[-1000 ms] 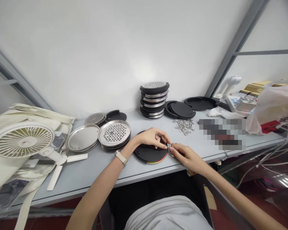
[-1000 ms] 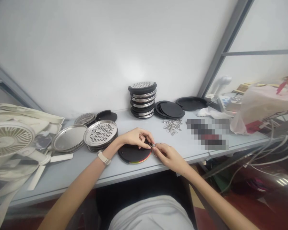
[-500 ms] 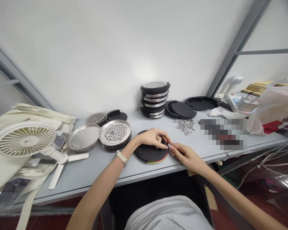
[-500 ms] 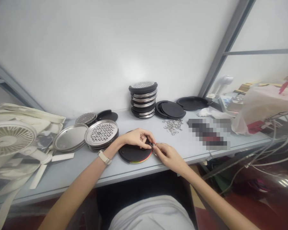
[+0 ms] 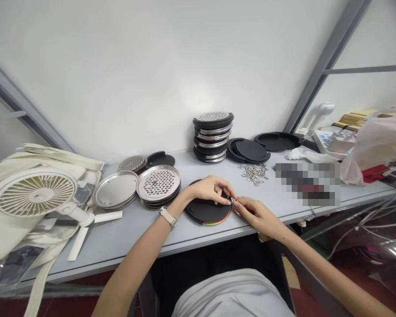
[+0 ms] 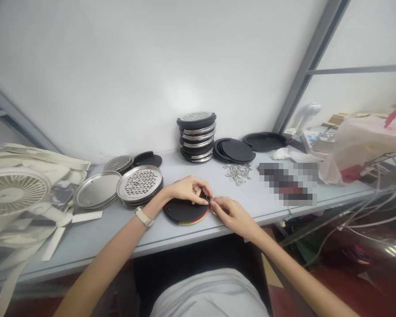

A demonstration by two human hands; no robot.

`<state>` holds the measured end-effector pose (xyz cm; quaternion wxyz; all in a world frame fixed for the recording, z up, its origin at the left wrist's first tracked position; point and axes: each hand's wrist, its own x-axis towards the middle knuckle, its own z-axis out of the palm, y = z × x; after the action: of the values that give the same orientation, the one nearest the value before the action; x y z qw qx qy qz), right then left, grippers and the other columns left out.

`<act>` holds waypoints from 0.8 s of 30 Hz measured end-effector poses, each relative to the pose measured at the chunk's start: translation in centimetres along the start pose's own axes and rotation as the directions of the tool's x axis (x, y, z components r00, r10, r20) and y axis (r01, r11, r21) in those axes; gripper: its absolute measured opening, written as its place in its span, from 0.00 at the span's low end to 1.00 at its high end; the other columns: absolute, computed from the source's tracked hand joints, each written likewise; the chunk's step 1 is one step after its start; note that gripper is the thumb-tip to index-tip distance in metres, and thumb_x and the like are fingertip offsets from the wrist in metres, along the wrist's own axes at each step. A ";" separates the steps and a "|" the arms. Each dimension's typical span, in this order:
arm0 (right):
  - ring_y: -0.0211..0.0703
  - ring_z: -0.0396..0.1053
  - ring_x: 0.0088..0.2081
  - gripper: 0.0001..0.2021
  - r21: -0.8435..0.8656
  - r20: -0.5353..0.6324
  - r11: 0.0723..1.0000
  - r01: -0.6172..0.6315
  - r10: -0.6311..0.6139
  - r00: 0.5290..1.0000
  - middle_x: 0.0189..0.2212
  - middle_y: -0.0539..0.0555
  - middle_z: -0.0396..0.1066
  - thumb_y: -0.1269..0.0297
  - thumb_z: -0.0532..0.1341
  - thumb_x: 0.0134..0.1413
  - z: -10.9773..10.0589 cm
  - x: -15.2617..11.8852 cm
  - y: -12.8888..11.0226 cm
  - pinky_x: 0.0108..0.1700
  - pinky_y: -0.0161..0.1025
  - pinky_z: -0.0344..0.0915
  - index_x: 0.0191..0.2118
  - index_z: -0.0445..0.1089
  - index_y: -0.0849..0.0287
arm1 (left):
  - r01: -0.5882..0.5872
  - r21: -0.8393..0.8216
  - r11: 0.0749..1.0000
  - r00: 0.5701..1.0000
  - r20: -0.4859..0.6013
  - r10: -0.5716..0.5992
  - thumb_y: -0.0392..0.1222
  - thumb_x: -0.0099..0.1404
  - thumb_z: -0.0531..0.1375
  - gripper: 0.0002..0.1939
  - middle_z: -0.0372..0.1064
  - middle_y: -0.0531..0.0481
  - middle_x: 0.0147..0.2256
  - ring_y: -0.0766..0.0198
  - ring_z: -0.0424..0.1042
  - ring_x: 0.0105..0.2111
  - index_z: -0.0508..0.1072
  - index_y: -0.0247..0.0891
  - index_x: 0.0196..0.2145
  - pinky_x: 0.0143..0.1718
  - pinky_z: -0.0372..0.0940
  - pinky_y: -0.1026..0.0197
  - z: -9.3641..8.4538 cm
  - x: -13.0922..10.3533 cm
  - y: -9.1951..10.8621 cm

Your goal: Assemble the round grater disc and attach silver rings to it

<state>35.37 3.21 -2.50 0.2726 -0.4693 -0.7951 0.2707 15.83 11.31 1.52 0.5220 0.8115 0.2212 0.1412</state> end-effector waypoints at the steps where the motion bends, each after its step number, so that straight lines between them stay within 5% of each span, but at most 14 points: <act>1: 0.39 0.61 0.27 0.20 -0.001 0.001 1.000 0.001 -0.001 1.000 0.23 0.49 0.62 0.53 0.45 0.64 0.0 0.0 0.0 0.33 0.35 0.59 0.25 0.59 0.58 | -0.003 0.004 1.000 1.000 0.002 0.003 0.41 0.52 0.65 0.16 0.72 0.48 0.33 0.77 0.64 0.19 0.73 0.33 0.38 0.24 0.58 0.70 0.0 0.0 -0.1; 24: 0.39 0.59 0.28 0.18 0.026 0.035 0.999 0.023 -0.024 0.999 0.23 0.49 0.59 0.55 0.46 0.64 -0.5 -0.3 -0.1 0.32 0.36 0.59 0.25 0.58 0.57 | 0.032 -0.023 0.999 0.999 0.006 -0.032 0.40 0.52 0.65 0.15 0.72 0.50 0.29 0.77 0.64 0.18 0.74 0.33 0.38 0.23 0.58 0.71 0.0 0.2 0.1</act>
<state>35.76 3.02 -2.13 0.2676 -0.4515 -0.8018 0.2858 16.00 11.34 1.60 0.5344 0.8021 0.2309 0.1329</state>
